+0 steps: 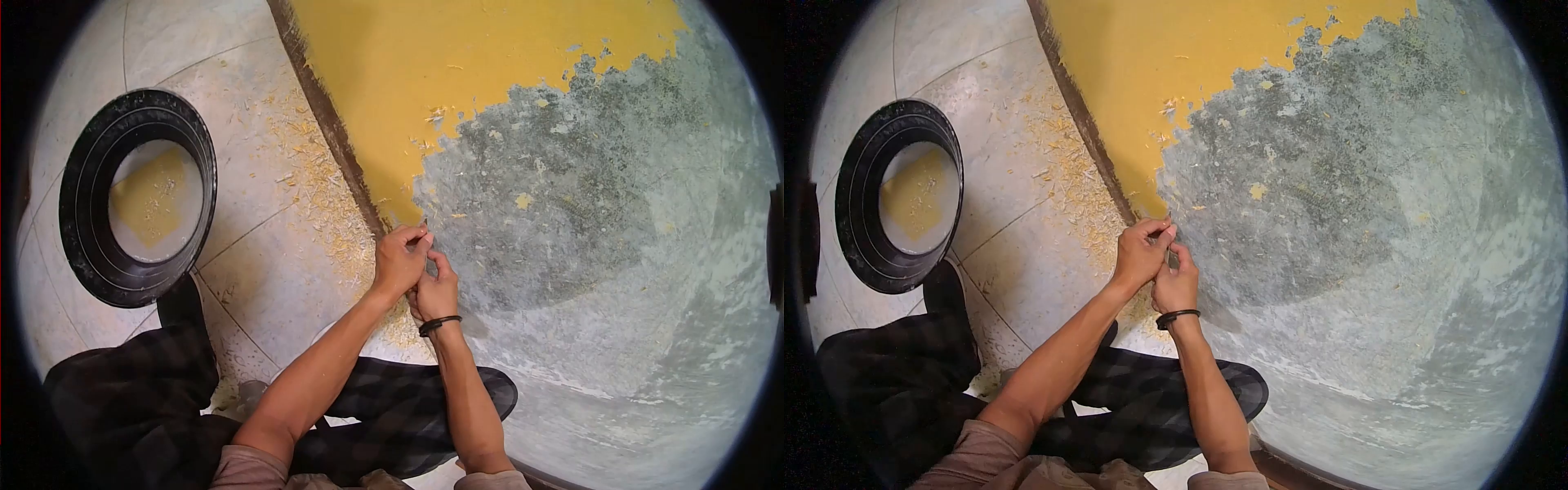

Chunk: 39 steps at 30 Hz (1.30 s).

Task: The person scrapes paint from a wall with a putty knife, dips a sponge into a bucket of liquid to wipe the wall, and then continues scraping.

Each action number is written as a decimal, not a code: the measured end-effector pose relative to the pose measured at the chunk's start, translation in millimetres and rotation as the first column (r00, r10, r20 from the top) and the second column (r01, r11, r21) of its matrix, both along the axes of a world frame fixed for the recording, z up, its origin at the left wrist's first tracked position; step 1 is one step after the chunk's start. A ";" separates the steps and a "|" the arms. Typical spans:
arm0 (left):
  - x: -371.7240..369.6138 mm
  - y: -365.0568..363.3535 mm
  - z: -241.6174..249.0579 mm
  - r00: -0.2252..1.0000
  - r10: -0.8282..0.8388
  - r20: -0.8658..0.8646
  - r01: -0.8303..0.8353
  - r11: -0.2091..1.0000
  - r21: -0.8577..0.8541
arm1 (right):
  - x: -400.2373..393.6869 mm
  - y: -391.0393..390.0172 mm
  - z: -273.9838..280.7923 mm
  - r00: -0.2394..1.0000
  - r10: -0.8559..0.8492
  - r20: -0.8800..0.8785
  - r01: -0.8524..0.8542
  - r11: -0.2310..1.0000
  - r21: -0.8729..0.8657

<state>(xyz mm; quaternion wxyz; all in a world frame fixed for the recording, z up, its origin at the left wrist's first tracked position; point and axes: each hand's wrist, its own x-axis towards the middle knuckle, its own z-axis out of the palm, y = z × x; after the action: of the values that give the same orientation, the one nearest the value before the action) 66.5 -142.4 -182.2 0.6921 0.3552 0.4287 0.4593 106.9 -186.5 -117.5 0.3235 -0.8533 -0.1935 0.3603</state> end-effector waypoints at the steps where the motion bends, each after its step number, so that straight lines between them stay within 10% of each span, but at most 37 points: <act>1: 0.5 2.9 1.5 1.000 -0.001 0.004 0.001 1.000 -0.005 | -1.0 5.3 7.0 0.998 -0.048 -0.050 0.048 0.999 -0.016; 16: -2.9 24.0 -28.9 0.994 0.011 -0.113 -0.013 1.000 -0.017 | 6.8 19.8 -44.8 0.968 0.180 0.175 -0.183 0.983 0.002; 21: 3.8 3.1 -16.0 0.995 0.055 -0.078 -0.050 0.996 0.068 | -2.6 3.7 -14.5 1.000 -0.024 -0.017 0.025 1.000 0.016; 31: 4.3 33.0 -34.5 0.982 0.111 -0.154 -0.103 0.993 0.060 | 25.1 19.2 -65.1 0.917 0.218 0.333 -0.236 0.972 0.014; 39: -6.8 13.8 -22.8 0.996 -0.042 -0.073 0.035 0.995 -0.097 | 0.1 11.9 -26.9 0.994 0.066 0.086 -0.059 0.995 -0.081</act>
<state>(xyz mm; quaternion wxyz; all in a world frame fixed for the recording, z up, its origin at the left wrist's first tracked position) 59.7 -128.6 -205.0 0.7007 0.3467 0.4689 0.4111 107.0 -174.6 -144.5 0.2693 -0.8740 -0.2200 0.3393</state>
